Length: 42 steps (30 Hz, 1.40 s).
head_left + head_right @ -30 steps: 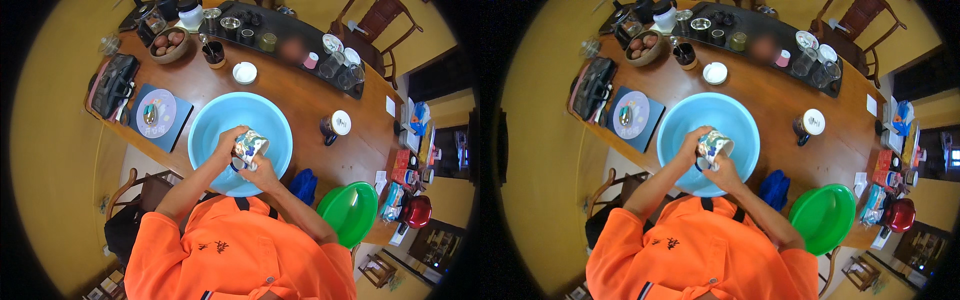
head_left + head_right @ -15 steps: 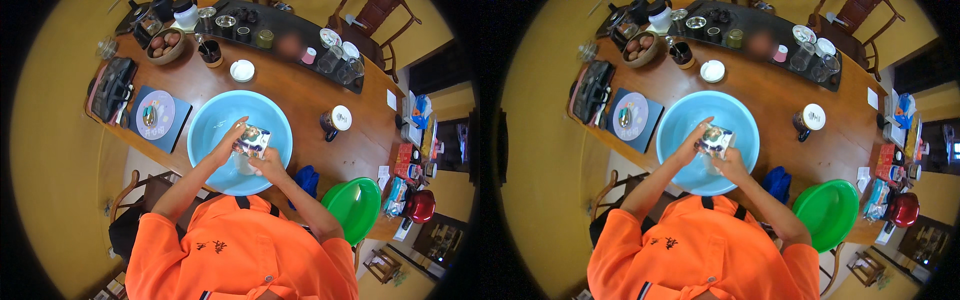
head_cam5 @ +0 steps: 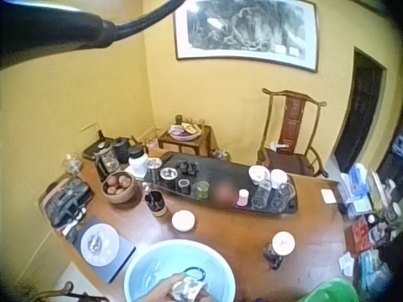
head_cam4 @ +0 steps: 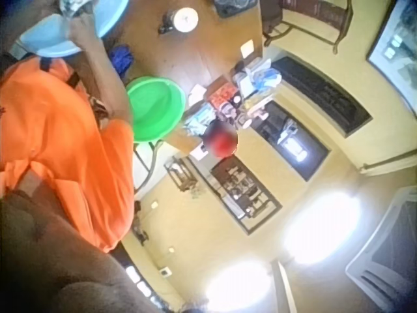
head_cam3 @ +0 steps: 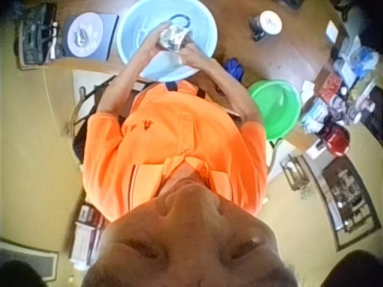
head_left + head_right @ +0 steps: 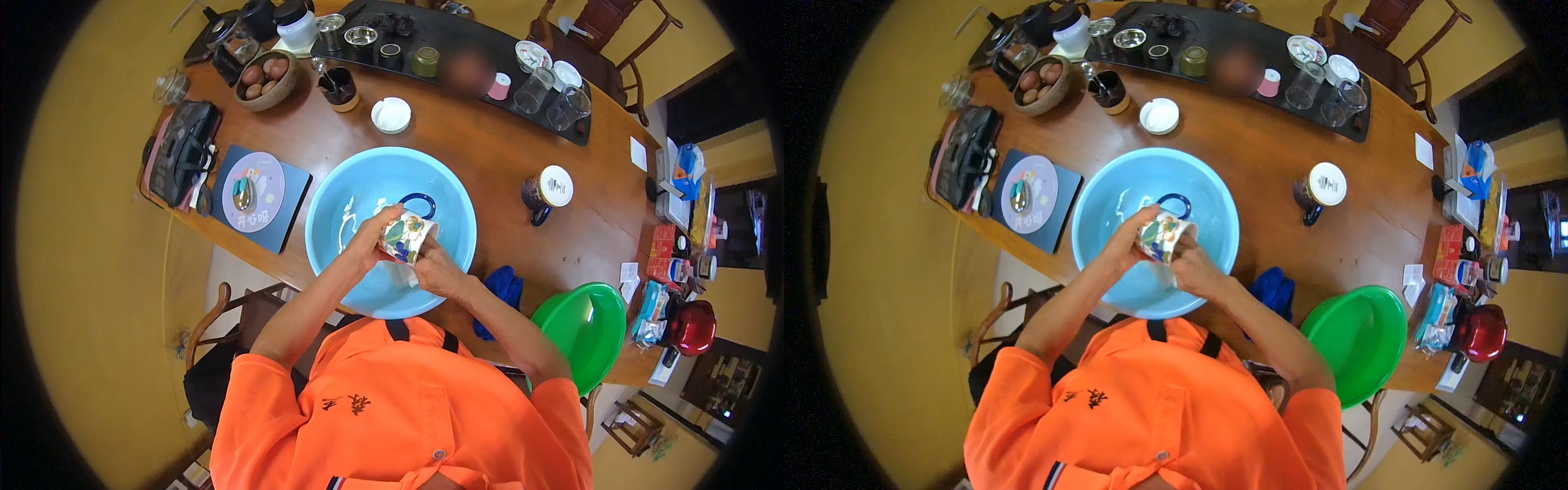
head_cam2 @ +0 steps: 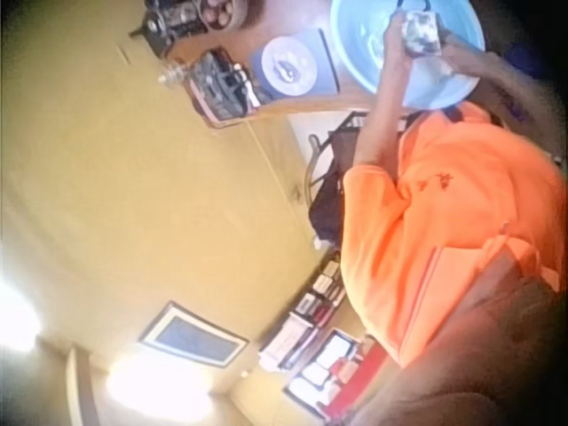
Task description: The person moves from a desk area to a dining table, picks up a mug, and washes it in a blue basin using a cloth. They scrub the inside and outside of the mug, rinse it, and dry it with a cloth before placing it on the table.
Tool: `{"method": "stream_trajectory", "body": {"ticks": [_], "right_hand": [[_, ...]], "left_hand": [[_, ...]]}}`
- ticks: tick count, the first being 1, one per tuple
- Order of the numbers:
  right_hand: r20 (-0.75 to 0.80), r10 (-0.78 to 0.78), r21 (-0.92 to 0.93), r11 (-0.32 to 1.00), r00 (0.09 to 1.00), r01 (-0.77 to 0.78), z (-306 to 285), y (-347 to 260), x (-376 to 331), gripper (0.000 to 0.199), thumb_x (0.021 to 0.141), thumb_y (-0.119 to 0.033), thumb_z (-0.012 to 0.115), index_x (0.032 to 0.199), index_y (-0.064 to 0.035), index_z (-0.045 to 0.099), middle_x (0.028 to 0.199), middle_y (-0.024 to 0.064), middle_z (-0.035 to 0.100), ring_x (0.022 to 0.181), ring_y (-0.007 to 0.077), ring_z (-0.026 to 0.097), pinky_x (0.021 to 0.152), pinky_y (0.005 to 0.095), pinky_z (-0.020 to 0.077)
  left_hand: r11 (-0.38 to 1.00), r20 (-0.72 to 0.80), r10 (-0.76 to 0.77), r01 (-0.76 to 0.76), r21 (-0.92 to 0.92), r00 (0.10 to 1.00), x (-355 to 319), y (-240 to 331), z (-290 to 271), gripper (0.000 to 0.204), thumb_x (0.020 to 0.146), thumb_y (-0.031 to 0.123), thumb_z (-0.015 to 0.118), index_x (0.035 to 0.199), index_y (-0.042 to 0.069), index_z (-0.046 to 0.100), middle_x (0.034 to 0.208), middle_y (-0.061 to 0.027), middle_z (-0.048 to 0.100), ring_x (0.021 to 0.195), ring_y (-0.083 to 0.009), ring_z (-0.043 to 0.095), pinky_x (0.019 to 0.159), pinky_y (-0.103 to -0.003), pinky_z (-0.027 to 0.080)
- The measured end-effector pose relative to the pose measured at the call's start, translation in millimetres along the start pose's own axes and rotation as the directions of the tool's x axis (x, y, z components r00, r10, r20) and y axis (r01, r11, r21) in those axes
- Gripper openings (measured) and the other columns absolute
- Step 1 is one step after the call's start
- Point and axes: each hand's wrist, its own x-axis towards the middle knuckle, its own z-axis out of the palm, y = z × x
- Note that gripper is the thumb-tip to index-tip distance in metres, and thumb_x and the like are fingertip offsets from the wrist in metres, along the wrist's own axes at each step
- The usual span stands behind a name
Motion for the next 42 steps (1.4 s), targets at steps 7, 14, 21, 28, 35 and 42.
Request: {"method": "stream_trajectory", "body": {"ticks": [7,14,21,28,35,42], "right_hand": [[0.247,0.549,0.863,0.251,0.799,-0.439,-21,-22,6,0.027,0.075,-0.002,0.064,0.102,0.0025,0.063,0.084,0.0093,0.065,0.074,0.0148,0.061,0.063,0.0264,0.0481],[0.097,0.322,0.573,0.756,0.942,-0.317,-16,-28,13,0.031,0.067,0.005,0.059,0.098,0.0052,0.063,0.090,0.0131,0.065,0.086,0.0239,0.062,0.073,0.0333,0.0486],[0.092,-0.261,-0.224,0.935,0.961,0.276,-22,-17,26,0.035,0.064,-0.003,0.061,0.097,0.0052,0.064,0.110,0.0170,0.059,0.111,0.0334,0.051,0.095,0.0397,0.0415],[-0.344,0.269,0.066,0.963,0.900,-0.262,-16,10,3,0.043,0.071,0.009,0.054,0.113,0.0020,0.058,0.117,0.0199,0.053,0.113,0.0379,0.048,0.097,0.0434,0.0401],[-0.062,0.614,-0.203,0.764,0.787,-0.612,6,34,37,0.045,0.072,0.006,0.053,0.116,0.0022,0.058,0.121,0.0213,0.052,0.112,0.0372,0.050,0.093,0.0412,0.0432],[-0.099,0.636,0.574,0.664,0.765,-0.478,-6,6,24,0.031,0.078,-0.002,0.052,0.107,-0.0003,0.063,0.104,0.0181,0.061,0.096,0.0354,0.059,0.086,0.0407,0.0462]], "left_hand": [[0.845,0.142,0.430,-0.453,0.284,0.892,-32,8,19,0.059,0.081,0.016,0.067,0.134,0.008,0.043,0.109,-0.0083,0.059,0.094,-0.0172,0.059,0.079,-0.032,0.052],[0.959,-0.010,0.277,-0.275,0.071,0.961,-14,3,-1,0.041,0.080,0.017,0.065,0.115,-0.001,0.055,0.098,-0.0119,0.063,0.084,-0.0185,0.063,0.076,-0.031,0.053],[0.987,0.055,-0.157,0.155,0.039,0.986,-25,17,-23,0.042,0.083,0.047,0.056,0.102,0.011,0.064,0.084,-0.0062,0.068,0.066,-0.0237,0.067,0.044,-0.041,0.054],[0.977,-0.057,-0.142,0.131,-0.168,0.988,-41,22,-45,0.052,0.085,0.056,0.045,0.110,0.013,0.063,0.098,-0.0087,0.068,0.075,-0.0290,0.068,0.041,-0.044,0.054],[1.000,-0.088,-0.010,0.009,-0.004,0.996,-25,10,-45,0.043,0.082,0.045,0.062,0.110,0.013,0.058,0.084,-0.0042,0.066,0.076,-0.0200,0.066,0.055,-0.038,0.052],[0.804,-0.238,0.442,-0.264,0.533,0.865,-19,-12,-34,0.061,0.072,0.017,0.077,0.124,0.004,0.048,0.099,-0.0123,0.060,0.080,-0.0182,0.062,0.065,-0.029,0.052]]}}
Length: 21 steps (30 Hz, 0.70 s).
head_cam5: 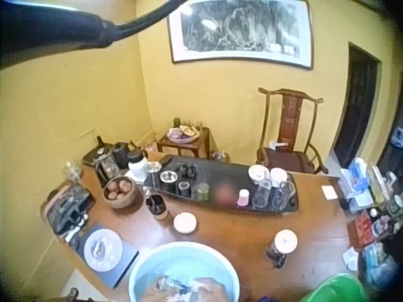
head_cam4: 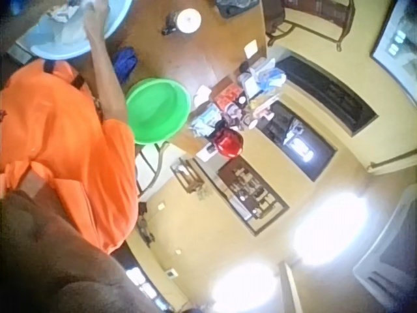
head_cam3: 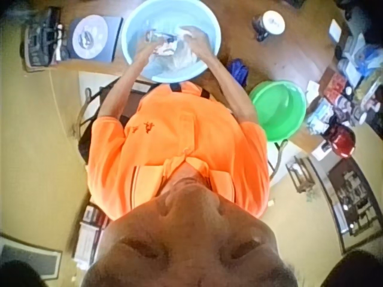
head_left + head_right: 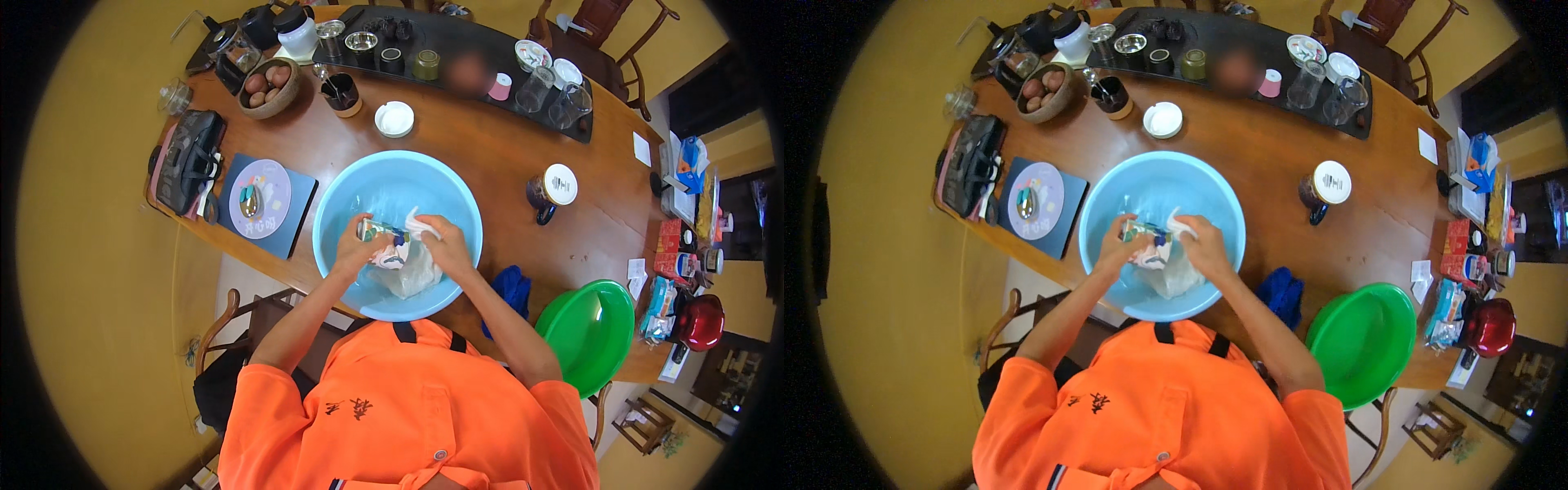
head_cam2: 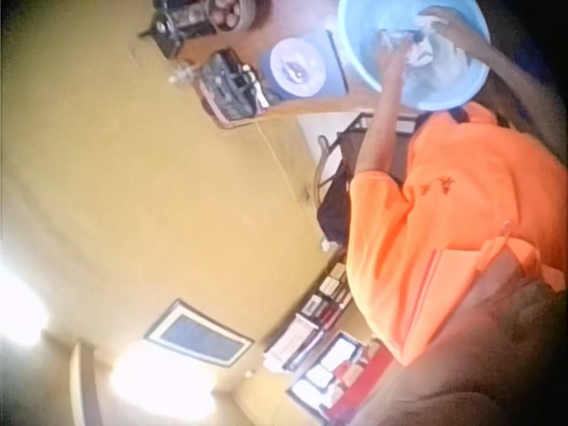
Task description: The person moves from a desk area to a dining table, picks up a mug, and washes it in a blue basin using a cloth. They scrub the inside and outside of the mug, rinse it, and dry it with a cloth before placing it on the table.
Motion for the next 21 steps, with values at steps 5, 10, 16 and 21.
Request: {"method": "stream_trajectory", "body": {"ticks": [5,10,16,21], "right_hand": [[-0.041,-0.452,-0.298,0.857,0.891,0.421,30,-30,-29,0.026,0.083,-0.004,0.052,0.107,0.0015,0.061,0.109,0.0159,0.057,0.096,0.0295,0.055,0.083,0.0359,0.0464],[-0.037,-0.176,0.012,0.984,0.984,0.176,19,1,-7,0.025,0.086,-0.007,0.051,0.107,0.0033,0.060,0.106,0.0160,0.056,0.095,0.0336,0.052,0.086,0.0403,0.0430],[-0.022,-0.118,-0.016,0.993,0.993,0.118,8,13,-7,0.023,0.086,-0.008,0.050,0.101,0.0037,0.063,0.101,0.0165,0.058,0.092,0.0344,0.055,0.084,0.0400,0.0439],[-0.277,-0.368,-0.234,0.922,0.887,0.309,20,-11,-35,0.022,0.085,-0.006,0.051,0.103,-0.0008,0.062,0.107,0.0126,0.057,0.098,0.0329,0.048,0.086,0.0398,0.0413]], "left_hand": [[0.752,0.161,0.383,-0.408,0.518,0.910,3,-5,6,0.084,0.061,0.022,0.079,0.135,0.010,0.040,0.120,-0.0187,0.052,0.112,-0.0329,0.051,0.092,-0.041,0.044],[0.700,0.331,0.493,-0.593,0.399,0.805,-23,24,19,0.095,0.057,0.024,0.080,0.139,0.009,0.035,0.117,-0.0175,0.054,0.107,-0.0334,0.053,0.090,-0.040,0.045],[0.886,0.305,0.355,-0.422,0.193,0.884,-17,24,18,0.096,0.057,0.015,0.082,0.140,0.007,0.034,0.108,-0.0124,0.060,0.096,-0.0195,0.059,0.083,-0.031,0.048],[0.977,0.156,0.167,-0.143,-0.157,0.974,-20,20,26,0.049,0.072,0.009,0.073,0.118,0.003,0.059,0.089,-0.0048,0.062,0.072,-0.0105,0.060,0.056,-0.021,0.047]]}}
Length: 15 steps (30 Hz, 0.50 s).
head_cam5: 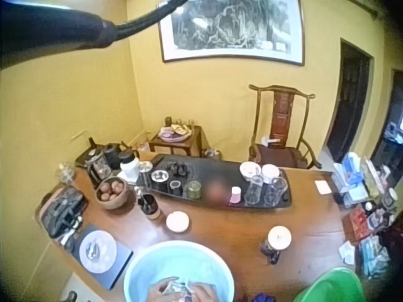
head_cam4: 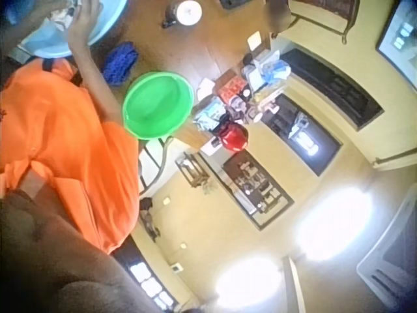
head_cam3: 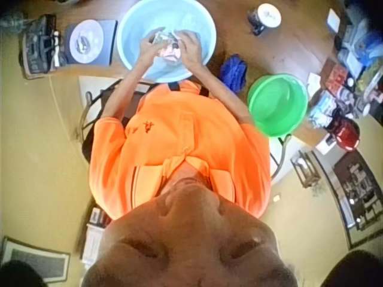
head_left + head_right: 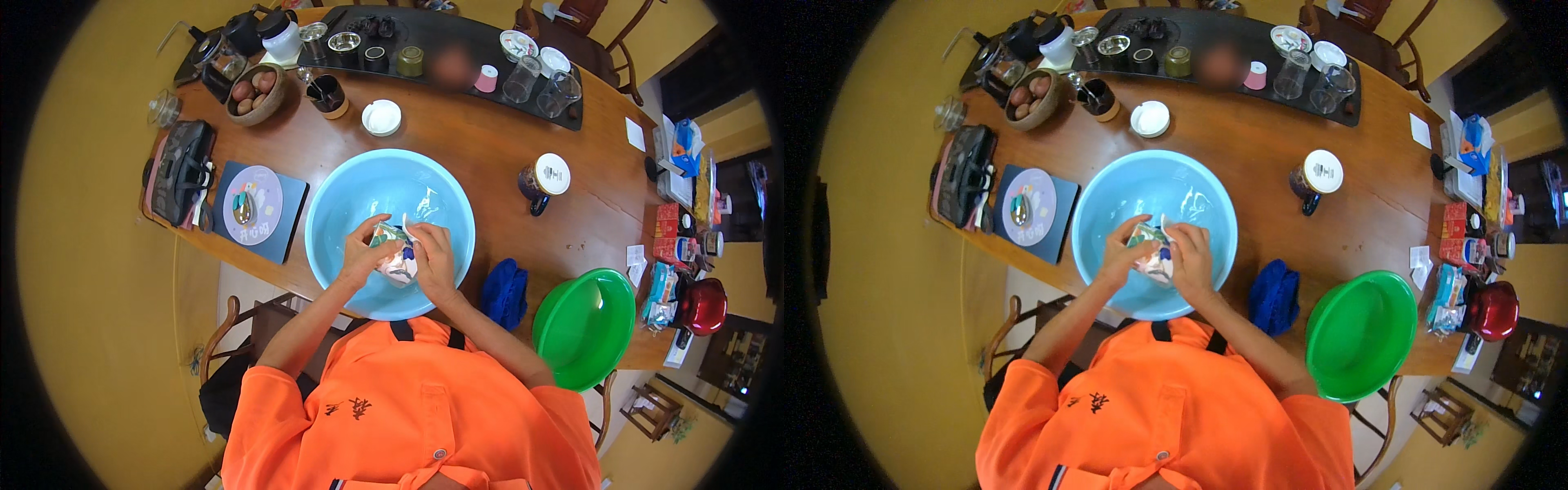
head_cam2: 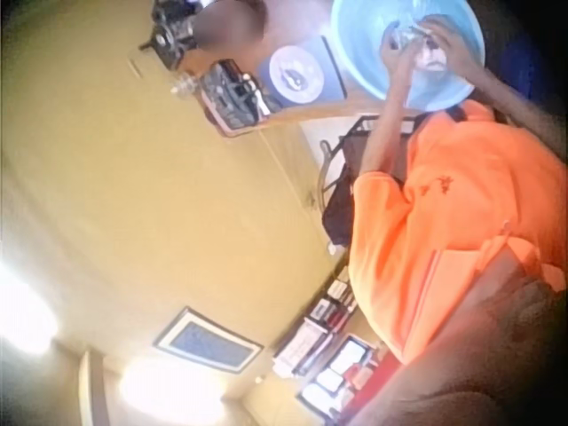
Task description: The person moves from a desk area to a dining table, picks up a mug, and washes it in a blue basin using a cloth. They scrub the inside and outside of the mug, rinse it, and dry it with a cloth before placing it on the table.
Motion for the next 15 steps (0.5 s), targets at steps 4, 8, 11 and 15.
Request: {"method": "stream_trajectory", "body": {"ticks": [4,8,11,15], "right_hand": [[-0.005,-0.157,-0.108,0.982,0.988,0.156,-5,-25,-7,0.021,0.081,-0.001,0.053,0.100,-0.0007,0.062,0.108,0.0099,0.058,0.094,0.0322,0.049,0.083,0.0392,0.0431],[0.081,-0.202,0.051,0.979,0.976,0.198,9,-32,-29,0.019,0.081,0.002,0.055,0.098,0.0001,0.063,0.108,0.0104,0.059,0.097,0.0321,0.051,0.082,0.0361,0.0443],[-0.002,0.165,0.237,0.958,0.986,-0.160,3,-23,-39,0.018,0.084,0.002,0.054,0.100,0.0016,0.063,0.109,0.0113,0.059,0.097,0.0268,0.054,0.082,0.0330,0.0449],[-0.054,0.470,0.470,0.790,0.881,-0.393,-19,-4,-22,0.024,0.088,-0.002,0.054,0.111,0.0020,0.060,0.106,0.0069,0.060,0.077,0.0105,0.054,0.069,0.0227,0.0462]], "left_hand": [[0.966,-0.196,-0.232,0.202,-0.162,0.953,3,-15,3,0.041,0.075,0.018,0.073,0.110,0.002,0.057,0.090,-0.0077,0.062,0.077,-0.0126,0.061,0.064,-0.026,0.051],[0.774,-0.099,-0.328,0.207,-0.598,0.939,23,-31,-11,0.036,0.082,0.036,0.063,0.108,0.012,0.059,0.098,-0.0079,0.063,0.085,-0.0219,0.064,0.067,-0.036,0.053],[0.575,0.091,-0.451,0.367,-0.731,0.888,8,-6,-4,0.045,0.084,0.049,0.052,0.113,0.015,0.059,0.107,-0.0081,0.063,0.094,-0.0267,0.062,0.070,-0.045,0.052],[0.439,0.264,-0.364,0.414,-0.797,0.893,0,-9,-13,0.053,0.085,0.053,0.044,0.119,0.015,0.058,0.115,-0.0115,0.061,0.101,-0.0344,0.060,0.067,-0.053,0.053]]}}
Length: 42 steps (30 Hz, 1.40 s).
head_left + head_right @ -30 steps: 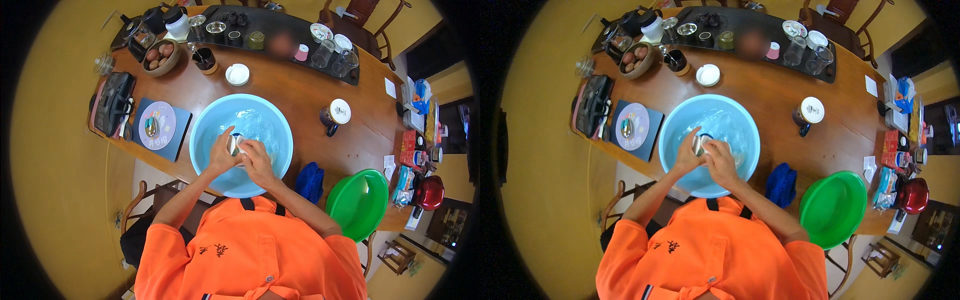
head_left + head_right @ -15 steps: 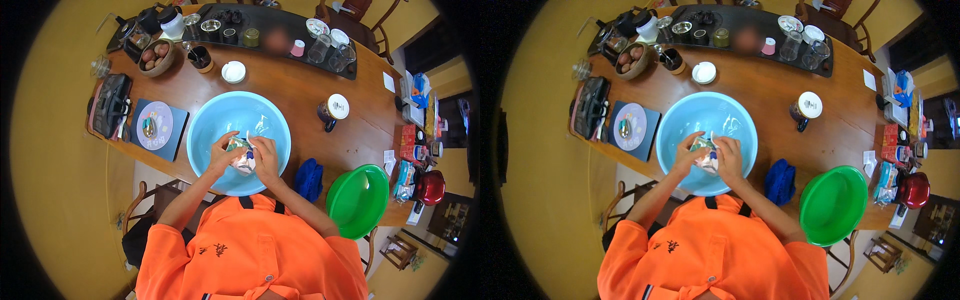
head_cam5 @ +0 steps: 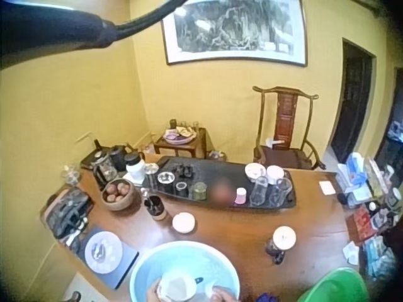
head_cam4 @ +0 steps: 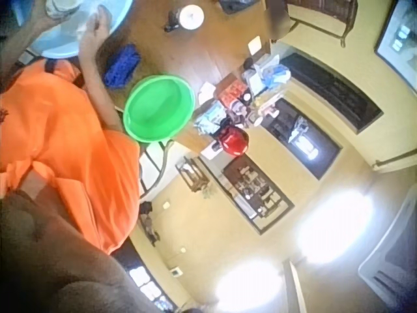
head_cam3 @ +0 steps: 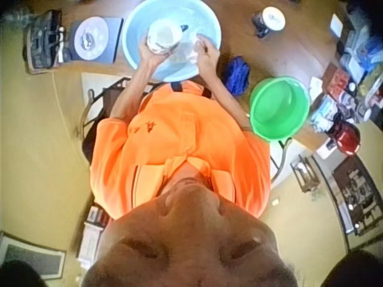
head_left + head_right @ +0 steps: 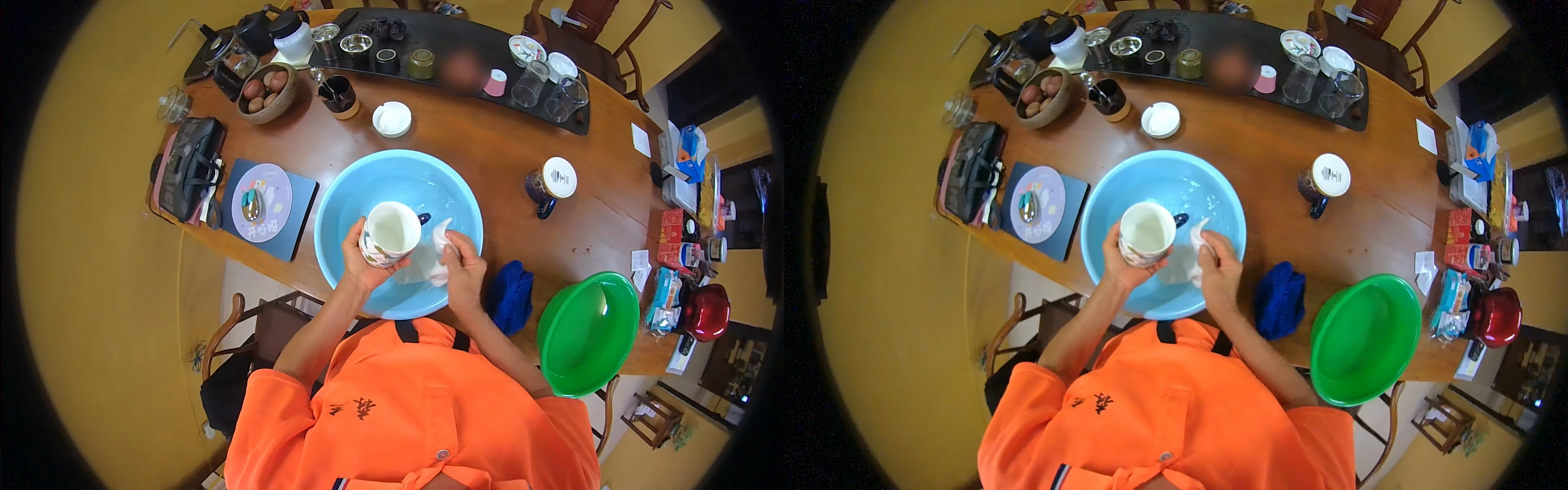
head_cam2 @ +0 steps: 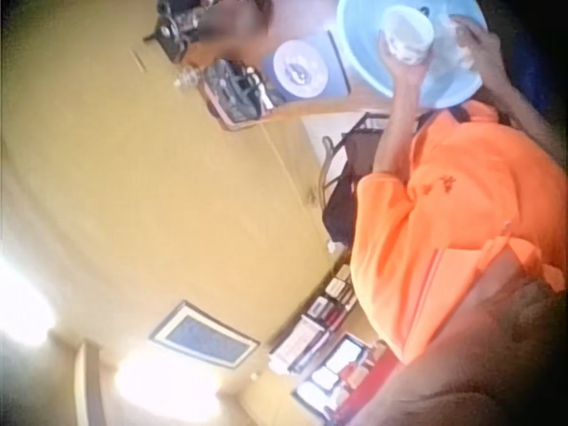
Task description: The person moves from a desk area to a dining table, picks up a mug, and washes it in a blue basin using a cloth. They scrub the inside and outside of the mug, rinse it, and dry it with a cloth before placing it on the table.
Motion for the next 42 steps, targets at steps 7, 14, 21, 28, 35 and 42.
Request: {"method": "stream_trajectory", "body": {"ticks": [7,14,21,28,35,42], "right_hand": [[0.073,0.166,0.186,0.967,0.983,-0.177,-10,-19,8,0.025,0.088,-0.002,0.056,0.112,0.0053,0.060,0.084,0.0034,0.060,0.073,0.0085,0.052,0.066,0.0223,0.0428],[0.123,0.288,0.095,0.949,0.950,-0.300,-15,-9,9,0.029,0.087,-0.001,0.056,0.115,0.0056,0.058,0.097,0.0087,0.064,0.077,0.0122,0.057,0.072,0.0243,0.0466],[0.276,0.126,-0.292,0.956,0.953,-0.041,-23,-5,11,0.030,0.089,-0.005,0.056,0.118,0.0027,0.054,0.107,0.0129,0.061,0.100,0.0176,0.058,0.087,0.0280,0.0459],[0.383,-0.032,-0.605,0.747,0.923,0.277,-10,-28,13,0.031,0.087,-0.007,0.053,0.117,0.0033,0.055,0.114,0.0167,0.059,0.107,0.0268,0.057,0.092,0.0344,0.0433],[0.141,0.063,-0.311,0.950,0.988,-0.017,3,-78,15,0.025,0.093,-0.007,0.049,0.114,0.0031,0.057,0.102,0.0102,0.063,0.088,0.0170,0.058,0.076,0.0273,0.0464],[0.330,0.293,-0.318,0.929,0.897,-0.187,2,-127,6,0.034,0.098,-0.027,0.045,0.107,0.0039,0.057,0.075,0.0039,0.053,0.062,0.0092,0.049,0.055,0.0229,0.0388]], "left_hand": [[0.990,0.304,-0.034,0.074,-0.121,0.952,-5,-5,-17,0.067,0.083,0.058,0.045,0.126,0.007,0.050,0.114,-0.0292,0.054,0.097,-0.0468,0.058,0.062,-0.057,0.051],[0.922,0.670,-0.155,0.350,-0.167,0.726,-9,-21,-7,0.070,0.083,0.057,0.046,0.130,0.004,0.040,0.113,-0.0342,0.052,0.097,-0.0517,0.057,0.065,-0.059,0.054],[0.764,0.808,-0.139,0.580,-0.281,0.573,-25,-30,14,0.076,0.083,0.059,0.045,0.133,0.002,0.032,0.115,-0.0397,0.046,0.096,-0.0570,0.054,0.063,-0.060,0.053],[0.699,0.902,-0.093,0.673,-0.242,0.421,-8,-46,3,0.075,0.085,0.059,0.044,0.132,0.002,0.033,0.113,-0.0387,0.045,0.099,-0.0576,0.052,0.060,-0.059,0.055],[0.714,0.880,-0.130,0.658,-0.237,0.458,-5,-45,-2,0.066,0.088,0.057,0.042,0.130,0.006,0.043,0.112,-0.0354,0.048,0.095,-0.0525,0.055,0.063,-0.057,0.056],[0.748,0.750,-0.239,0.610,-0.263,0.617,-8,-36,-5,0.064,0.086,0.059,0.040,0.127,0.011,0.048,0.113,-0.0311,0.053,0.093,-0.0497,0.057,0.060,-0.058,0.053]]}}
